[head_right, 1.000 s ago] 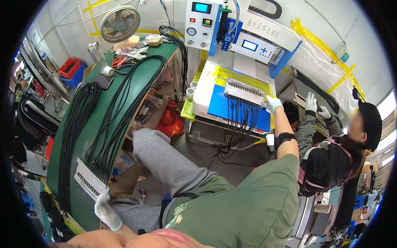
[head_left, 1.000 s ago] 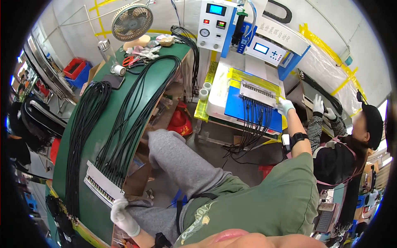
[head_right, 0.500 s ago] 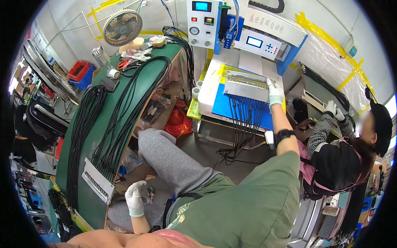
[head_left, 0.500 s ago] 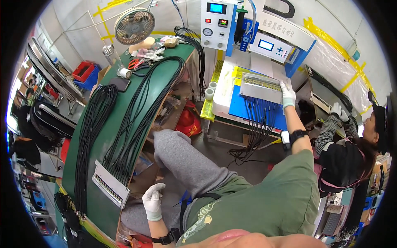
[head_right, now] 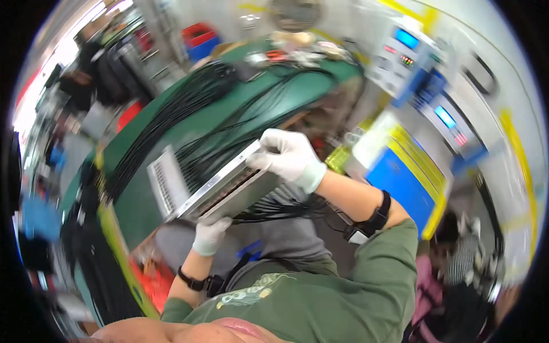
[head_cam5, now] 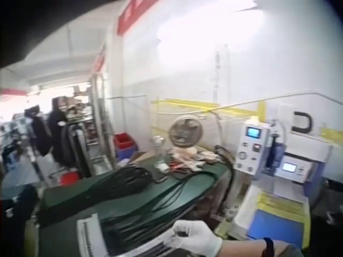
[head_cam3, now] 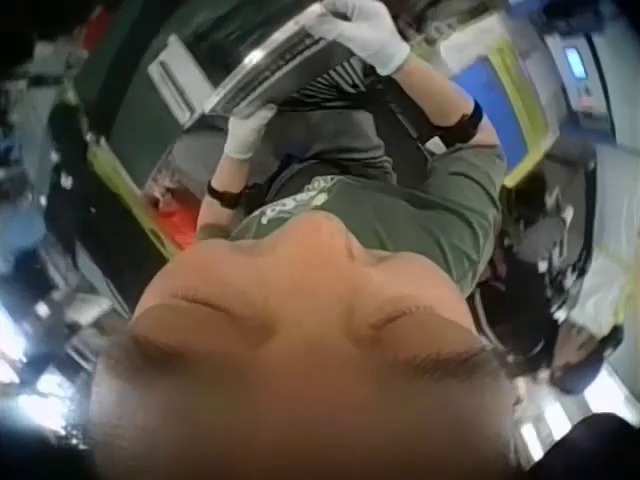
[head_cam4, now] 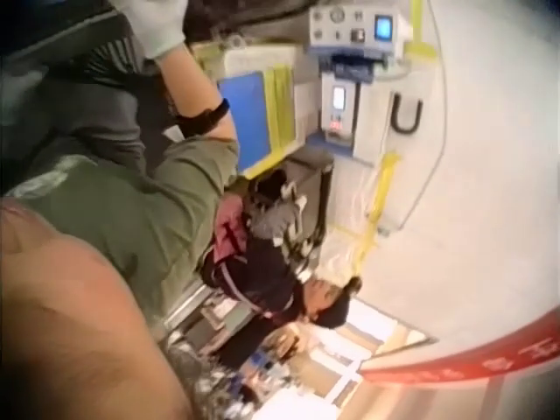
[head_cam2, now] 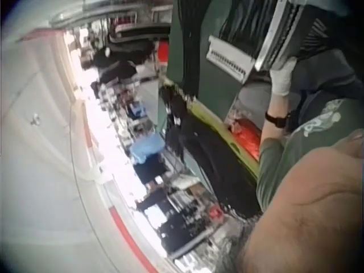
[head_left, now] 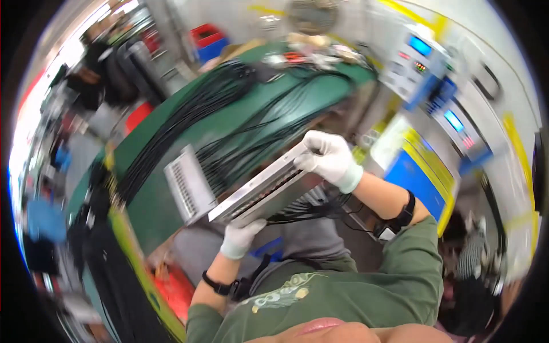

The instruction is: The person places a metal fixture onto a machine, removes it, and inserts black cables into the fixture slots. After placing the fixture back onto the machine and removing it again, the person bundles the cables together, wraps tape around them, and sets the finished bundle aside.

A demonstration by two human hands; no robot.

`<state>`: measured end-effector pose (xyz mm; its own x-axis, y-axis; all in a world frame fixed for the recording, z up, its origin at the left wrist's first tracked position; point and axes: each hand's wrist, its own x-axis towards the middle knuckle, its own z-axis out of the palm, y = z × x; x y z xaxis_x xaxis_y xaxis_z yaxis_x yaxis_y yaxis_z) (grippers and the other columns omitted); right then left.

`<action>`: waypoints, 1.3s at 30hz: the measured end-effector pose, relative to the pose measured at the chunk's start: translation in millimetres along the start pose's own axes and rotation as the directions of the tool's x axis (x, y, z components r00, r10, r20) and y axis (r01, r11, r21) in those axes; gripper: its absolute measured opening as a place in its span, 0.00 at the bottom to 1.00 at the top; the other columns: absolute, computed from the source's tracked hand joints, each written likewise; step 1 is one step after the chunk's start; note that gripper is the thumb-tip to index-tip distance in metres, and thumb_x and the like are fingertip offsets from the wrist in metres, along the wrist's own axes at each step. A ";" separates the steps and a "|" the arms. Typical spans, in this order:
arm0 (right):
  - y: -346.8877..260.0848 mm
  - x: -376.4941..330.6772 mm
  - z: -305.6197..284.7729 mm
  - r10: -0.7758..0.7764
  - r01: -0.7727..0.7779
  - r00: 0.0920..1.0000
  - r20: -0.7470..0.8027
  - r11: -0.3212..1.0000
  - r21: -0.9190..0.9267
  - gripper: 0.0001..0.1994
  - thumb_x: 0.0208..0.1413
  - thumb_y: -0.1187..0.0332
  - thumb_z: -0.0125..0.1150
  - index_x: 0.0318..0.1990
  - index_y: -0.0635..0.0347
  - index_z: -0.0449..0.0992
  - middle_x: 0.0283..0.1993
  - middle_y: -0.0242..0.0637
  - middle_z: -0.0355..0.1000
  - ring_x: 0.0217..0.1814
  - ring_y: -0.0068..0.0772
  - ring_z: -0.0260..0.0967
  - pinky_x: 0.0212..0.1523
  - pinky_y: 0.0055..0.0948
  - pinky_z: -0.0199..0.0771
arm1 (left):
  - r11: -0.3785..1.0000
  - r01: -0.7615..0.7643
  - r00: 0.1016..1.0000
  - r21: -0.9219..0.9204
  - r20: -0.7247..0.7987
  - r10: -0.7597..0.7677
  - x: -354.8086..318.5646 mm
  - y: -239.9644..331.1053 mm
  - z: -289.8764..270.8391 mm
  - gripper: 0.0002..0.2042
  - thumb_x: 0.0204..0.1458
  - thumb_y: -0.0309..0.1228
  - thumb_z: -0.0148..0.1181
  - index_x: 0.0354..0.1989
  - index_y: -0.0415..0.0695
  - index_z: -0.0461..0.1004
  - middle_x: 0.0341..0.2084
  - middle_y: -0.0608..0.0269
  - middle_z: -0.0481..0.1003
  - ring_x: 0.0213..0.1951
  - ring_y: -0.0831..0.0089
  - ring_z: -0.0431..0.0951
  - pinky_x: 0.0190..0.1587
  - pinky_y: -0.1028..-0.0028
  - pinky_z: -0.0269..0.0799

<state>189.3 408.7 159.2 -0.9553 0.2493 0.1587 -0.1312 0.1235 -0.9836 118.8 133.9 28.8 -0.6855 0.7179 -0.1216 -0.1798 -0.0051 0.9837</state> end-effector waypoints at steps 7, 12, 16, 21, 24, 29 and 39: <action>43.1 171.3 122.1 0.019 0.165 0.937 0.350 0.858 -0.487 0.26 0.57 0.50 0.63 0.54 0.63 0.74 0.48 0.40 0.79 0.52 0.33 0.76 0.55 0.32 0.74 | 0.839 -0.169 0.969 -0.517 -0.242 0.046 -17.9 -0.1 -52.2 0.24 0.57 0.23 0.56 0.63 0.35 0.64 0.55 0.51 0.73 0.54 0.58 0.77 0.52 0.59 0.78; 95.6 237.9 229.0 0.067 0.533 0.789 0.611 0.420 -0.735 0.29 0.50 0.41 0.60 0.49 0.55 0.79 0.46 0.47 0.78 0.55 0.51 0.73 0.53 0.43 0.75 | 0.843 -0.185 0.959 -0.506 -0.281 0.041 -24.7 -1.8 -75.3 0.22 0.59 0.25 0.54 0.62 0.33 0.63 0.53 0.49 0.73 0.50 0.58 0.79 0.47 0.57 0.81; 106.7 245.7 263.9 0.170 0.550 0.782 0.599 0.265 -0.792 0.33 0.48 0.32 0.58 0.45 0.53 0.84 0.45 0.45 0.80 0.51 0.47 0.77 0.51 0.42 0.75 | 0.842 -0.173 0.966 -0.512 -0.253 0.045 -26.4 -7.0 -84.8 0.22 0.59 0.25 0.54 0.62 0.34 0.63 0.53 0.50 0.74 0.50 0.58 0.80 0.47 0.57 0.82; 56.0 255.5 238.2 0.176 0.462 0.798 0.576 0.435 -0.773 0.34 0.46 0.31 0.59 0.40 0.54 0.84 0.42 0.43 0.80 0.49 0.45 0.78 0.48 0.40 0.76 | 0.824 -0.169 0.969 -0.541 -0.245 0.038 -20.6 -20.8 -93.7 0.23 0.58 0.23 0.55 0.63 0.33 0.63 0.54 0.49 0.73 0.50 0.57 0.79 0.49 0.58 0.81; 22.4 226.4 207.6 -0.001 0.597 0.764 0.645 0.378 -0.707 0.29 0.44 0.35 0.65 0.33 0.55 0.82 0.35 0.43 0.79 0.41 0.49 0.78 0.41 0.43 0.77 | 0.907 -0.187 0.965 -0.377 -0.243 0.098 -14.9 -33.6 -99.1 0.22 0.56 0.23 0.56 0.61 0.33 0.67 0.53 0.49 0.74 0.51 0.58 0.79 0.49 0.59 0.81; -23.9 123.2 115.0 -0.466 0.652 0.748 0.474 0.380 -0.656 0.23 0.44 0.41 0.68 0.29 0.53 0.79 0.27 0.43 0.76 0.35 0.50 0.76 0.35 0.44 0.74 | 0.950 -0.287 0.937 -0.127 -0.243 0.251 -19.8 -36.3 -105.8 0.24 0.52 0.26 0.66 0.57 0.34 0.71 0.51 0.56 0.75 0.52 0.67 0.75 0.57 0.69 0.69; -153.9 -85.8 -121.5 -0.372 0.277 0.470 -0.800 0.923 -0.266 0.25 0.68 0.47 0.51 0.54 0.62 0.76 0.45 0.36 0.77 0.43 0.27 0.75 0.45 0.29 0.75 | 0.928 -0.291 0.940 -0.232 -0.248 0.233 21.9 16.8 -150.0 0.22 0.63 0.31 0.55 0.60 0.29 0.63 0.51 0.50 0.73 0.48 0.61 0.79 0.48 0.64 0.81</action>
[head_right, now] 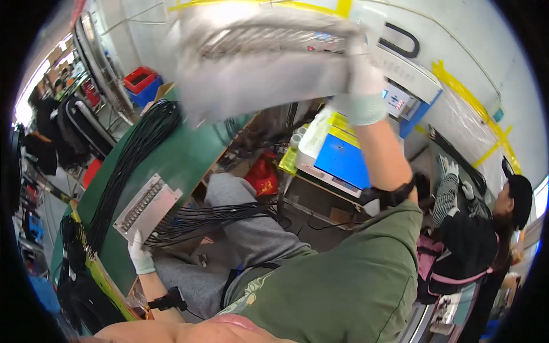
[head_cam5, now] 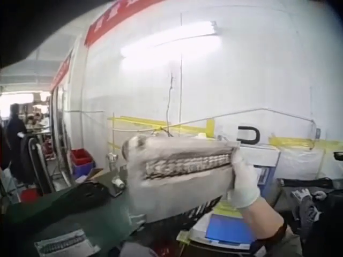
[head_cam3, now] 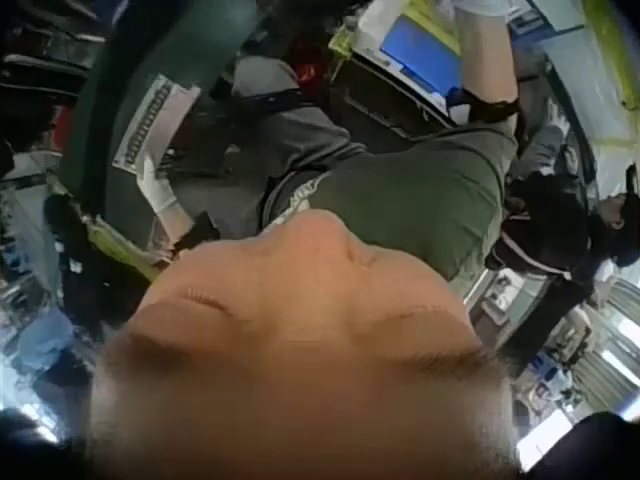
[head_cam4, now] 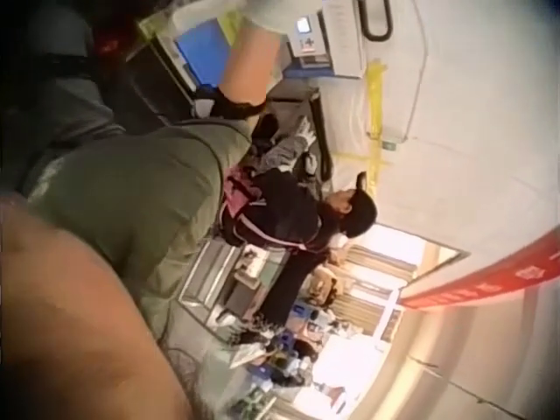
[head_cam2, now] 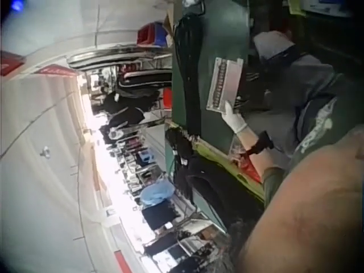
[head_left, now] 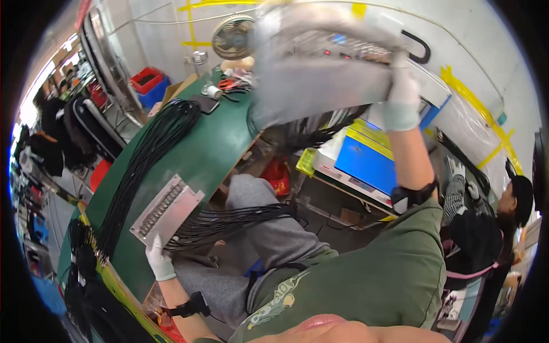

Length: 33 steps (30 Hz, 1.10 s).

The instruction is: The person places a metal fixture onto a machine, removes it, and inserts black cables into the fixture slots. After placing the fixture back onto the machine and removing it again, the person bundles the cables together, wraps tape around them, and sets the finished bundle aside.

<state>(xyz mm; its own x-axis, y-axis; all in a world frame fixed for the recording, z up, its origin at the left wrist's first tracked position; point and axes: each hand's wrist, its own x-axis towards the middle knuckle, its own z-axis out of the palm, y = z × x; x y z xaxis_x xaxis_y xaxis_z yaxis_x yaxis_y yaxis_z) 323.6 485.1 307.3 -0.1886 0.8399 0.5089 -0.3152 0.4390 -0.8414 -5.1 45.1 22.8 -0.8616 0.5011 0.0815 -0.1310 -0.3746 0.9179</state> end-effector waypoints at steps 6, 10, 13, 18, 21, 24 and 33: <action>28.8 22.2 -165.7 0.318 -0.299 0.905 -0.281 0.948 0.112 0.25 0.64 0.47 0.57 0.54 0.61 0.75 0.46 0.39 0.77 0.46 0.32 0.75 0.47 0.30 0.77 | 0.989 0.140 0.987 -0.041 -0.068 -0.142 22.0 -0.6 -8.0 0.21 0.62 0.35 0.58 0.59 0.35 0.67 0.51 0.53 0.75 0.45 0.63 0.80 0.44 0.62 0.80; 109.5 4.2 -269.1 0.334 -0.324 0.914 -0.230 0.943 0.080 0.28 0.61 0.46 0.60 0.56 0.62 0.76 0.53 0.41 0.77 0.53 0.34 0.76 0.55 0.33 0.77 | 0.991 0.131 0.989 -0.005 -0.064 -0.131 20.7 -2.3 -13.4 0.22 0.62 0.36 0.58 0.60 0.35 0.67 0.51 0.54 0.74 0.47 0.64 0.79 0.46 0.63 0.79; 174.2 -9.7 -333.4 0.524 -0.569 0.719 -0.457 0.821 0.045 0.32 0.57 0.43 0.65 0.57 0.63 0.76 0.55 0.41 0.76 0.56 0.36 0.73 0.57 0.36 0.72 | 0.993 0.119 0.992 0.006 -0.030 -0.119 20.7 -2.7 -16.7 0.22 0.63 0.37 0.58 0.60 0.36 0.67 0.51 0.55 0.74 0.48 0.64 0.79 0.48 0.63 0.78; 262.5 -15.1 -383.8 0.358 -0.855 0.506 -0.785 0.328 -0.402 0.44 0.52 0.34 0.62 0.58 0.71 0.73 0.58 0.51 0.74 0.59 0.44 0.70 0.57 0.41 0.68 | 0.986 0.166 0.984 -0.010 -0.071 -0.166 22.3 -3.1 -20.6 0.22 0.63 0.37 0.58 0.60 0.35 0.67 0.53 0.53 0.74 0.48 0.62 0.79 0.49 0.62 0.78; 291.4 -15.3 -392.1 0.415 -0.801 0.598 -0.686 0.286 -0.525 0.45 0.51 0.33 0.61 0.63 0.66 0.71 0.62 0.52 0.71 0.64 0.45 0.68 0.62 0.38 0.65 | 0.983 0.182 0.979 -0.010 -0.090 -0.182 21.7 -1.6 -21.5 0.22 0.63 0.36 0.57 0.60 0.35 0.67 0.53 0.52 0.74 0.48 0.61 0.79 0.50 0.62 0.78; 309.8 -8.8 -399.3 0.386 -0.784 0.606 -0.695 0.143 -0.604 0.42 0.50 0.35 0.64 0.65 0.56 0.70 0.63 0.50 0.70 0.64 0.42 0.68 0.63 0.38 0.64 | 0.980 0.198 0.975 -0.015 -0.104 -0.198 20.6 0.2 -21.2 0.22 0.63 0.36 0.57 0.60 0.35 0.67 0.53 0.52 0.74 0.49 0.61 0.79 0.50 0.62 0.78; 309.7 -10.8 -410.0 0.431 -0.712 0.663 -0.612 0.110 -0.693 0.41 0.53 0.35 0.60 0.67 0.55 0.68 0.67 0.49 0.67 0.69 0.45 0.64 0.67 0.38 0.61 | 0.981 0.190 0.980 -0.039 -0.049 -0.191 20.3 -0.9 -27.3 0.24 0.64 0.36 0.55 0.62 0.32 0.64 0.56 0.49 0.72 0.53 0.59 0.77 0.55 0.61 0.78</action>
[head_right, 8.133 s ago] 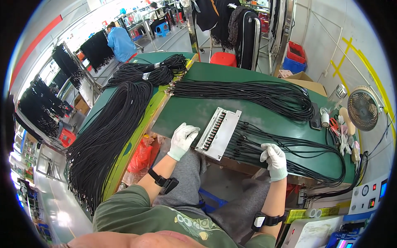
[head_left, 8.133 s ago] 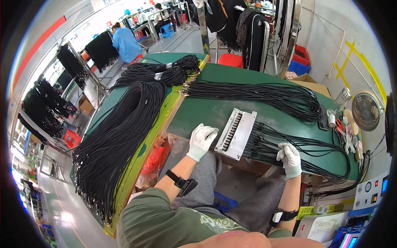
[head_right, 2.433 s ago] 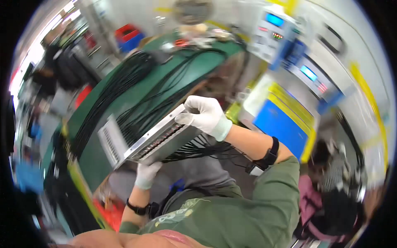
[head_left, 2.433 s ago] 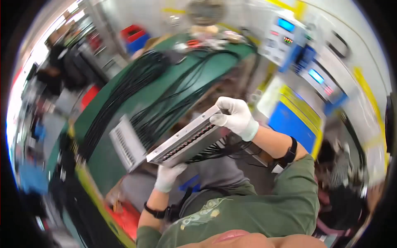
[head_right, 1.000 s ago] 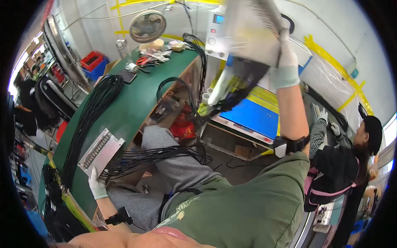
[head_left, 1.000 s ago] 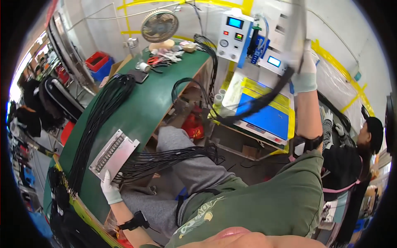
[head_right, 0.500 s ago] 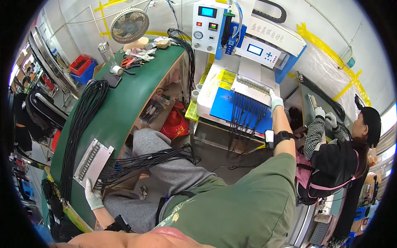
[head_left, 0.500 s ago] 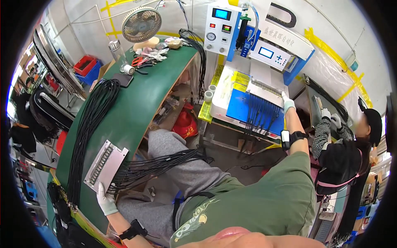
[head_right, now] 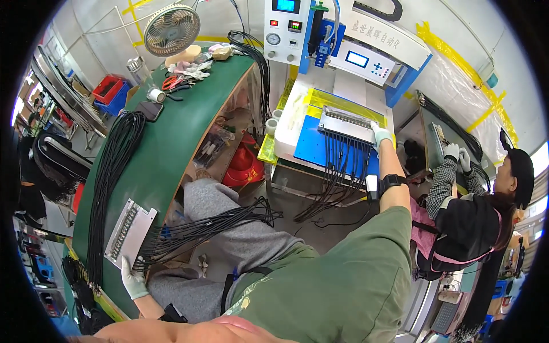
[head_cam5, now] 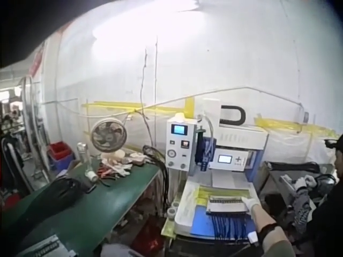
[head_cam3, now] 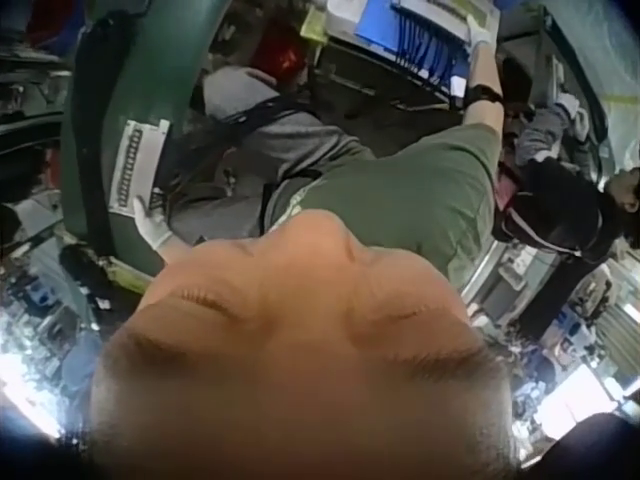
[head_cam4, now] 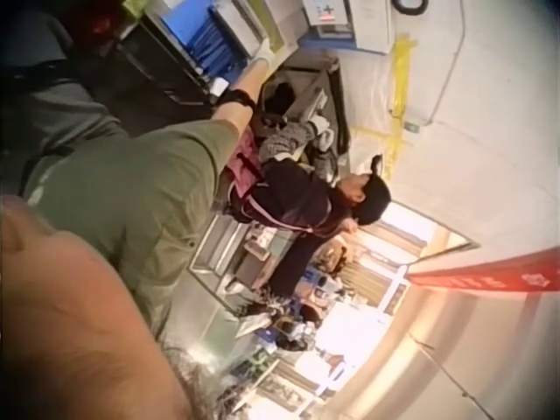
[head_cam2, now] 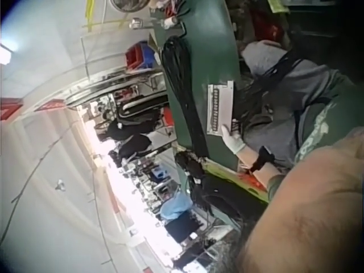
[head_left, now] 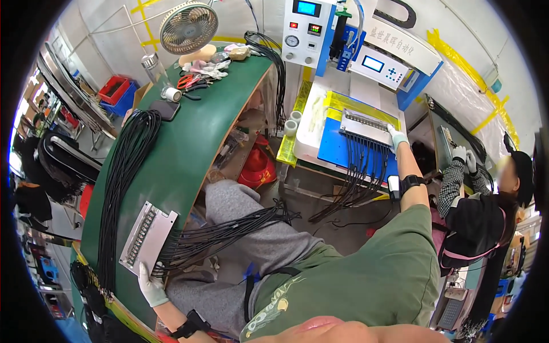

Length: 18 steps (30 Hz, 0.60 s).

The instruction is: The person places a metal fixture onto a machine, removes it, and inserts black cables into the fixture slots. After placing the fixture back onto the machine and removing it again, the person bundles the cables together, wraps tape around them, and sets the finished bundle aside.

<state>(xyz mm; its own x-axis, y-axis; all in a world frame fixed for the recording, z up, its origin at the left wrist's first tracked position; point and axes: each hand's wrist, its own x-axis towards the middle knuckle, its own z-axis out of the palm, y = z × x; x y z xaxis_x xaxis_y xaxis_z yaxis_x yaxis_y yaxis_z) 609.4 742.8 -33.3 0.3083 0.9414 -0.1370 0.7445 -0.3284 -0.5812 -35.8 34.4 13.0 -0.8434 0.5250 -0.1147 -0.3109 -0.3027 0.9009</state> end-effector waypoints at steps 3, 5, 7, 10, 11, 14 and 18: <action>-24.1 -28.9 -14.1 0.066 -0.073 0.997 -0.035 0.967 -0.245 0.39 0.56 0.33 0.53 0.67 0.51 0.69 0.67 0.47 0.67 0.70 0.46 0.64 0.68 0.40 0.61 | 1.000 0.005 0.999 0.007 -0.041 -0.004 0.4 -1.2 -3.1 0.23 0.65 0.36 0.55 0.62 0.32 0.64 0.56 0.50 0.72 0.52 0.60 0.77 0.54 0.62 0.78; -43.6 -53.4 -25.0 0.084 -0.101 0.995 -0.058 0.908 -0.407 0.39 0.57 0.31 0.48 0.65 0.51 0.71 0.66 0.46 0.69 0.68 0.47 0.66 0.67 0.41 0.63 | 1.000 0.001 0.999 0.010 -0.041 -0.001 0.1 -1.5 -3.6 0.23 0.65 0.36 0.55 0.62 0.32 0.64 0.56 0.50 0.72 0.52 0.61 0.77 0.53 0.63 0.78; -60.3 -76.6 -32.1 0.051 -0.069 0.998 -0.048 0.844 -0.532 0.39 0.57 0.30 0.42 0.63 0.50 0.73 0.64 0.46 0.70 0.67 0.47 0.68 0.65 0.41 0.65 | 1.000 -0.012 0.999 0.014 -0.046 0.013 -0.6 -1.2 -2.6 0.23 0.65 0.35 0.55 0.63 0.33 0.64 0.57 0.51 0.72 0.53 0.62 0.77 0.53 0.63 0.78; -72.9 -100.8 -35.0 0.017 -0.068 0.996 -0.089 0.790 -0.609 0.37 0.58 0.29 0.38 0.62 0.43 0.74 0.61 0.44 0.73 0.63 0.45 0.71 0.62 0.40 0.70 | 1.000 -0.021 0.999 0.017 -0.040 0.022 -2.2 0.7 1.4 0.23 0.65 0.35 0.55 0.63 0.34 0.64 0.57 0.52 0.71 0.53 0.64 0.76 0.53 0.64 0.78; -73.6 -104.3 -34.4 0.005 -0.066 0.995 -0.101 0.791 -0.609 0.37 0.58 0.29 0.38 0.62 0.41 0.75 0.61 0.44 0.73 0.63 0.45 0.72 0.61 0.39 0.70 | 1.000 -0.011 1.000 0.014 -0.028 0.011 -2.8 1.7 2.8 0.23 0.65 0.35 0.55 0.63 0.34 0.64 0.58 0.53 0.71 0.54 0.64 0.76 0.53 0.64 0.78; -63.4 -101.0 -27.3 -0.010 -0.060 0.994 -0.111 0.792 -0.608 0.37 0.57 0.29 0.38 0.61 0.40 0.75 0.58 0.43 0.75 0.60 0.45 0.74 0.60 0.40 0.71 | 1.000 0.017 1.000 0.013 -0.026 -0.016 -5.0 3.6 5.2 0.22 0.65 0.35 0.55 0.63 0.34 0.64 0.58 0.53 0.71 0.54 0.64 0.76 0.54 0.64 0.78; -21.3 -75.1 -29.5 -0.123 0.048 0.982 -0.141 0.893 -0.448 0.30 0.57 0.36 0.49 0.54 0.47 0.80 0.54 0.48 0.77 0.57 0.48 0.75 0.56 0.44 0.73 | 1.000 -0.024 1.000 0.014 -0.004 0.025 -3.8 1.4 3.1 0.23 0.64 0.35 0.55 0.62 0.33 0.65 0.57 0.52 0.72 0.53 0.64 0.76 0.54 0.63 0.78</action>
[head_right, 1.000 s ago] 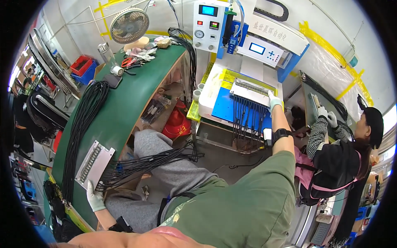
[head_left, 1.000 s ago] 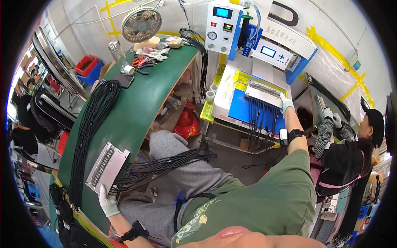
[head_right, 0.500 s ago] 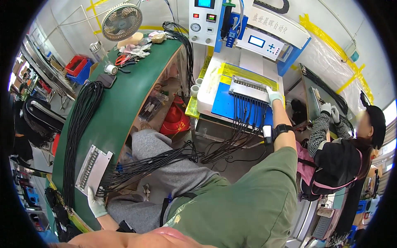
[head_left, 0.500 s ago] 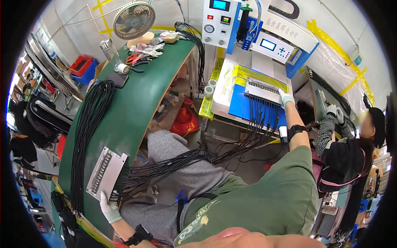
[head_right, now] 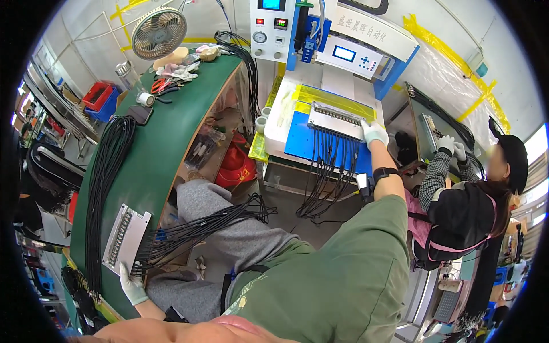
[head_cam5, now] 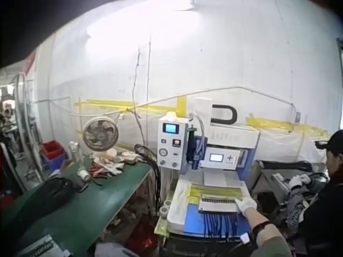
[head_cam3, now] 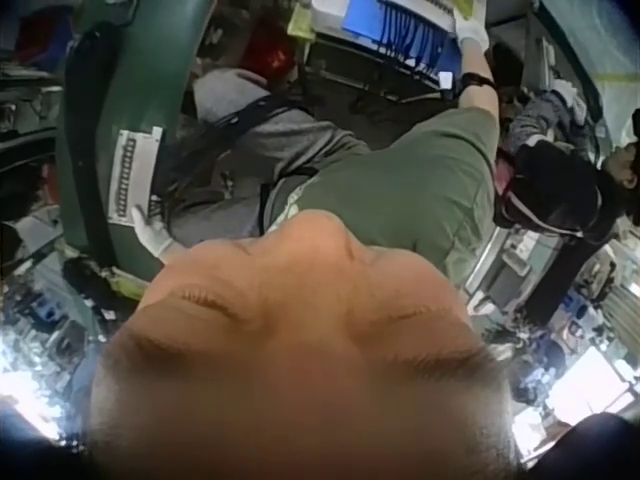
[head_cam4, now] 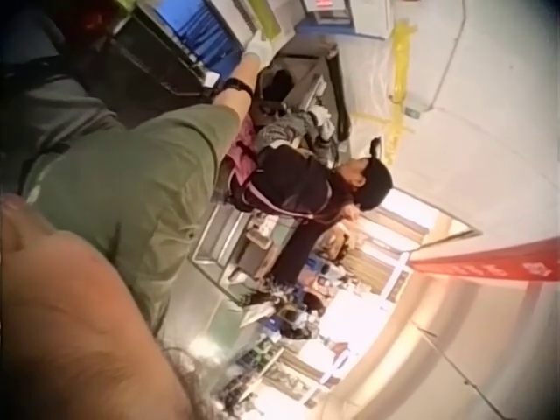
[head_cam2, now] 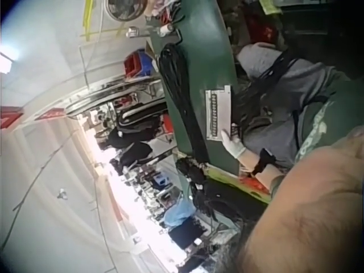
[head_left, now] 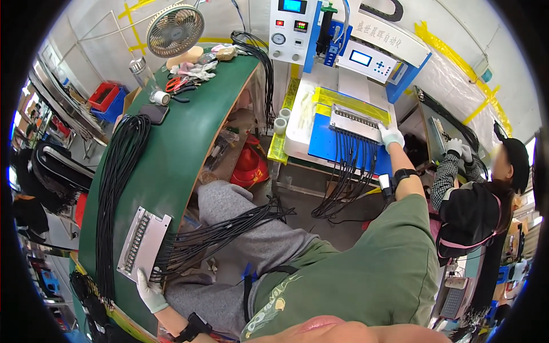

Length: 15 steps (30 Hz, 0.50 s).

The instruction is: The person places a metal fixture onto a machine, removes it, and inserts black cables into the fixture slots. After placing the fixture back onto the machine and removing it again, the person bundles the cables together, wraps tape around them, and sets the finished bundle aside.

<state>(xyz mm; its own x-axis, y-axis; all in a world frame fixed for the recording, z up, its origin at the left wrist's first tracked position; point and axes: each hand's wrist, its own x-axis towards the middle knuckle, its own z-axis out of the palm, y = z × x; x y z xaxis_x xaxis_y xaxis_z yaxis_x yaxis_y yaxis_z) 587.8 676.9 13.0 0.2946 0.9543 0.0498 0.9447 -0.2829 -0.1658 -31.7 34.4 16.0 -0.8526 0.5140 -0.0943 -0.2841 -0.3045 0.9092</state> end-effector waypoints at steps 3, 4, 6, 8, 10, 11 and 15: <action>56.4 12.0 2.9 -0.067 0.047 0.994 0.084 0.975 0.219 0.22 0.53 0.56 0.63 0.55 0.50 0.78 0.49 0.51 0.78 0.55 0.50 0.75 0.55 0.40 0.74 | 1.000 -0.004 0.998 0.009 -0.057 0.004 3.3 -2.9 -4.0 0.22 0.64 0.35 0.55 0.62 0.32 0.65 0.56 0.51 0.72 0.52 0.63 0.77 0.54 0.63 0.78; 77.1 11.1 2.6 -0.135 0.120 0.983 0.122 0.984 0.128 0.23 0.48 0.64 0.65 0.55 0.53 0.76 0.51 0.50 0.77 0.55 0.49 0.75 0.56 0.38 0.75 | 1.000 -0.004 1.000 -0.007 -0.021 0.004 3.8 -3.4 -5.4 0.23 0.65 0.35 0.54 0.62 0.32 0.64 0.56 0.51 0.71 0.53 0.63 0.76 0.54 0.63 0.77; 115.4 1.9 -1.9 -0.284 0.341 0.853 0.438 0.938 -0.057 0.40 0.36 0.71 0.74 0.64 0.55 0.67 0.62 0.49 0.70 0.60 0.46 0.72 0.61 0.35 0.73 | 0.999 0.015 1.000 -0.031 -0.006 -0.015 4.2 -3.6 -7.6 0.24 0.66 0.34 0.53 0.64 0.30 0.62 0.58 0.51 0.69 0.55 0.63 0.75 0.55 0.64 0.77; 131.9 -21.0 10.9 -0.316 0.345 0.822 0.474 0.938 0.027 0.49 0.37 0.62 0.76 0.71 0.54 0.57 0.63 0.50 0.67 0.62 0.46 0.70 0.62 0.35 0.70 | 0.999 0.034 0.999 -0.016 -0.010 -0.035 4.7 -3.9 -9.2 0.24 0.66 0.35 0.53 0.64 0.30 0.62 0.58 0.51 0.69 0.56 0.63 0.74 0.56 0.64 0.76; 138.0 -44.4 21.3 -0.293 0.325 0.870 0.396 0.946 -0.013 0.53 0.40 0.55 0.75 0.75 0.53 0.51 0.64 0.51 0.66 0.63 0.47 0.69 0.63 0.35 0.69 | 1.000 0.017 0.999 -0.003 0.031 -0.017 5.1 -4.0 -10.8 0.24 0.66 0.35 0.53 0.63 0.30 0.62 0.59 0.51 0.69 0.56 0.63 0.74 0.57 0.64 0.75; 135.8 -55.7 29.2 -0.255 0.291 0.919 0.301 0.953 -0.083 0.52 0.42 0.52 0.73 0.75 0.53 0.51 0.63 0.51 0.67 0.63 0.47 0.69 0.63 0.36 0.69 | 1.000 0.027 1.000 0.002 0.005 -0.027 6.3 -4.2 -11.8 0.24 0.66 0.36 0.54 0.63 0.29 0.63 0.59 0.50 0.69 0.57 0.63 0.74 0.57 0.64 0.75; 130.9 -70.0 34.0 -0.264 0.283 0.948 0.179 0.955 -0.092 0.48 0.48 0.45 0.64 0.74 0.54 0.52 0.63 0.49 0.67 0.63 0.48 0.69 0.63 0.37 0.69 | 1.000 0.009 1.000 -0.001 -0.012 -0.009 8.9 -6.4 -15.6 0.24 0.65 0.36 0.54 0.61 0.27 0.65 0.58 0.50 0.69 0.57 0.63 0.73 0.57 0.63 0.75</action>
<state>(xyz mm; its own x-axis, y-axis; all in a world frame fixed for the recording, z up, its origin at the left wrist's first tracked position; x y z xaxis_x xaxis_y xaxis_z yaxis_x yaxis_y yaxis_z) 686.0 576.3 -45.7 0.0044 0.9963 -0.0855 0.9985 -0.0090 -0.0536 -44.3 28.4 3.0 -0.8553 0.5068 -0.1072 -0.2922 -0.3011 0.9077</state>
